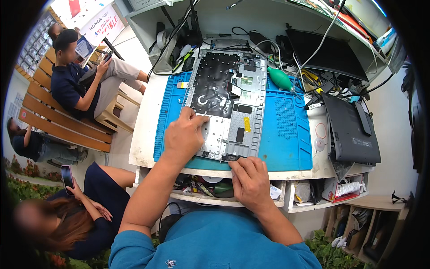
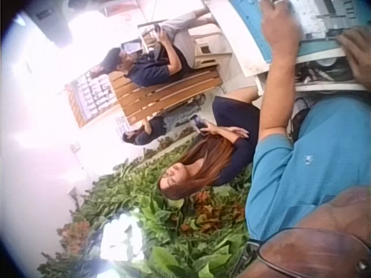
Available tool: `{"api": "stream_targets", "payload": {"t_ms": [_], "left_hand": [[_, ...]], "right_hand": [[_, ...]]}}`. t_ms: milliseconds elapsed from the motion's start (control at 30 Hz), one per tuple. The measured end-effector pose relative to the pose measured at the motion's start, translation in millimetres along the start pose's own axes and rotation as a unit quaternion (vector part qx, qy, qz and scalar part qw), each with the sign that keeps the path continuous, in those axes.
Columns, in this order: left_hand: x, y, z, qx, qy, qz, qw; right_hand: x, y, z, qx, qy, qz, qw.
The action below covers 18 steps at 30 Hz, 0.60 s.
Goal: The person is working on the internal components of a disassembled laptop on a workbench, specifically manipulating a small ribbon cable and pressing down on the keyboard assembly structure by hand.
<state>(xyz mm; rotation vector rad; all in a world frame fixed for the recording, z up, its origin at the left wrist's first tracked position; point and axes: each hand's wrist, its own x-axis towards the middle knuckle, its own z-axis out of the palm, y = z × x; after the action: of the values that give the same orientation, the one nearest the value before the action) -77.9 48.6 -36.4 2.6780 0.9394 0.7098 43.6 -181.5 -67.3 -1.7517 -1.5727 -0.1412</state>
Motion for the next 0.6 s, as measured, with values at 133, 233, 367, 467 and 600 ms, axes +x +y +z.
{"api": "stream_targets", "payload": {"t_ms": [133,233,367,467,600], "left_hand": [[10.2,-11.5,-5.3,-0.018,-0.009,0.040,0.999],[16.1,-17.0,-8.1,-0.039,-0.028,0.042,0.998],[19.0,-19.3,-11.7,-0.057,-0.040,0.040,0.997],[20.0,-18.5,-13.2,-0.059,-0.044,0.034,0.997],[13.8,-9.0,-8.8,-0.049,-0.030,0.000,0.998]], "right_hand": [[0.6,0.1,-0.4,0.002,0.004,-0.003,1.000],[0.1,0.6,0.2,0.000,0.003,0.000,1.000],[0.7,-0.2,-1.2,-0.002,0.000,-0.002,1.000],[0.7,-0.3,-1.1,-0.002,0.000,-0.002,1.000],[0.8,-0.5,-1.4,-0.001,-0.002,-0.001,1.000]]}}
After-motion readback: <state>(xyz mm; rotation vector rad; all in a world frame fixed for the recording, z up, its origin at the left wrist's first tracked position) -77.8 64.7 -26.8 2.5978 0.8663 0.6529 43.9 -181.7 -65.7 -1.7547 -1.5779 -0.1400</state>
